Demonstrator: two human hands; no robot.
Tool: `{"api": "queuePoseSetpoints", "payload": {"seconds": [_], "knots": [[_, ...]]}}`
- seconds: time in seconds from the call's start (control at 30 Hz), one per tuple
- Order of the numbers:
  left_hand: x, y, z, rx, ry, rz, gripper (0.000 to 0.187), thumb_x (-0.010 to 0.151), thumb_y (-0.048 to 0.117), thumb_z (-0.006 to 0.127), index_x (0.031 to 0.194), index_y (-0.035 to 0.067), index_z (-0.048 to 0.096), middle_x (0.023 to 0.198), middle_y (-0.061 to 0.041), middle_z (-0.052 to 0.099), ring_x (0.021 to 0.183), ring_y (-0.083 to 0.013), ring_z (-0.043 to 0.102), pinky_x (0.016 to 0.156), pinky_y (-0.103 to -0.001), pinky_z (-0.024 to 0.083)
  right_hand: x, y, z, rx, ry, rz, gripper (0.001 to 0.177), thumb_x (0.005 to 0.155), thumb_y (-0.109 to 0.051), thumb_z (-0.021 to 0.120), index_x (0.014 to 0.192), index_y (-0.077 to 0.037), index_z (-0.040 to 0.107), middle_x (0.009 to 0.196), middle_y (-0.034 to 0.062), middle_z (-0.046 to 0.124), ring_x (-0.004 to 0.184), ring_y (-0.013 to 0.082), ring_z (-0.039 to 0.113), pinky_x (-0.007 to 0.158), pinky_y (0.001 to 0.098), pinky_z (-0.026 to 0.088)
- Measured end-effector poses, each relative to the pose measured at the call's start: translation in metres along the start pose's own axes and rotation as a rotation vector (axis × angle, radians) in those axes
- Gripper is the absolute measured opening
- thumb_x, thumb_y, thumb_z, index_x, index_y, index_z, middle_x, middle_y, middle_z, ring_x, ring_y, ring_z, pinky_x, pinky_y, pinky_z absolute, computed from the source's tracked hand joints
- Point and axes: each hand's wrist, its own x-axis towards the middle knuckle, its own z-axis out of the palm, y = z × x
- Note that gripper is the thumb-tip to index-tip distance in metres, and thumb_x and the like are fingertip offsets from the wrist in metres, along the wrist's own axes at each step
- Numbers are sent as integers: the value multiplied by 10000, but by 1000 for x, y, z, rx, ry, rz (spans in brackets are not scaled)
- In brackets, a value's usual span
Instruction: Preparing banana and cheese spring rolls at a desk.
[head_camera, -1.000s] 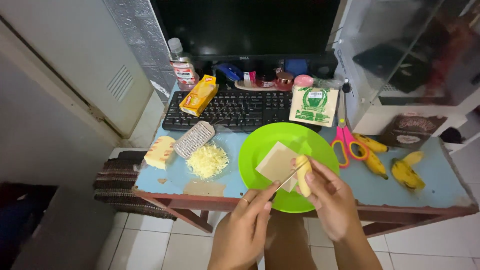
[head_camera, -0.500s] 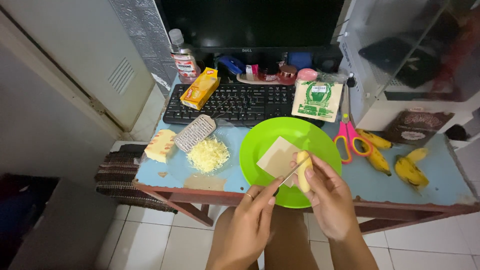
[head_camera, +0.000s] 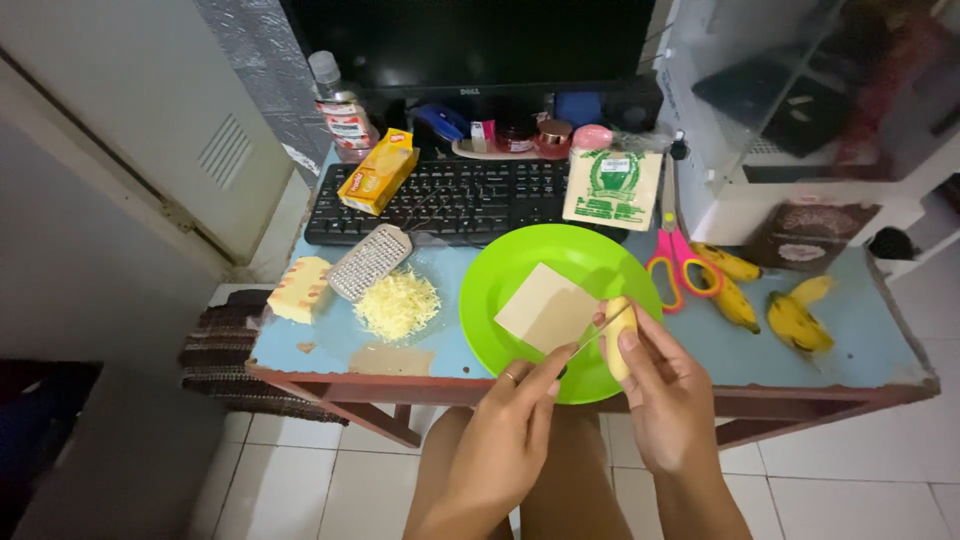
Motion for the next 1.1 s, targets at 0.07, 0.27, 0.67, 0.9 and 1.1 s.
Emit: {"api": "queuePoseSetpoints", "payload": {"seconds": [0.07, 0.27, 0.67, 0.9, 1.1], "knots": [[1, 0, 4, 14, -11, 5, 392, 1024, 120, 531, 1406, 170, 609, 1097, -210, 664, 971, -430, 656, 802, -484, 532, -1, 1, -5, 18, 13, 3, 480, 998, -136, 565, 1434, 65, 549, 1313, 134, 669, 1212, 195, 634, 1068, 340, 491], [7, 15, 9, 82, -70, -57, 393, 1006, 132, 531, 1390, 174, 601, 1090, -210, 670, 951, -439, 665, 769, -506, 529, 3, 5, -17, 67, 65, 36, 461, 1006, -130, 545, 1424, 64, 555, 1291, 134, 667, 1197, 196, 635, 1059, 348, 493], [24, 23, 1, 185, -155, -114, 379, 994, 122, 518, 1362, 119, 607, 1092, -249, 684, 953, -450, 664, 772, -509, 532, 11, 27, -35, 106, 74, 69, 471, 1025, -165, 531, 1433, 71, 535, 1332, 133, 640, 1203, 194, 612, 1062, 350, 481], [38, 13, -5, 28, -180, -37, 363, 999, 108, 499, 1329, 44, 635, 986, -295, 698, 912, -435, 683, 780, -459, 541, 6, 13, -27, 88, 88, 94, 489, 1008, -193, 503, 1426, 61, 508, 1365, 103, 633, 1239, 177, 625, 1083, 343, 477], [46, 9, -7, -39, -284, -234, 357, 1013, 161, 472, 1317, 91, 648, 703, -165, 674, 620, -270, 671, 626, -378, 532, 8, 23, -35, 146, 147, 70, 479, 1044, -222, 487, 1395, 102, 521, 1332, 148, 621, 1229, 207, 610, 1109, 358, 481]]}}
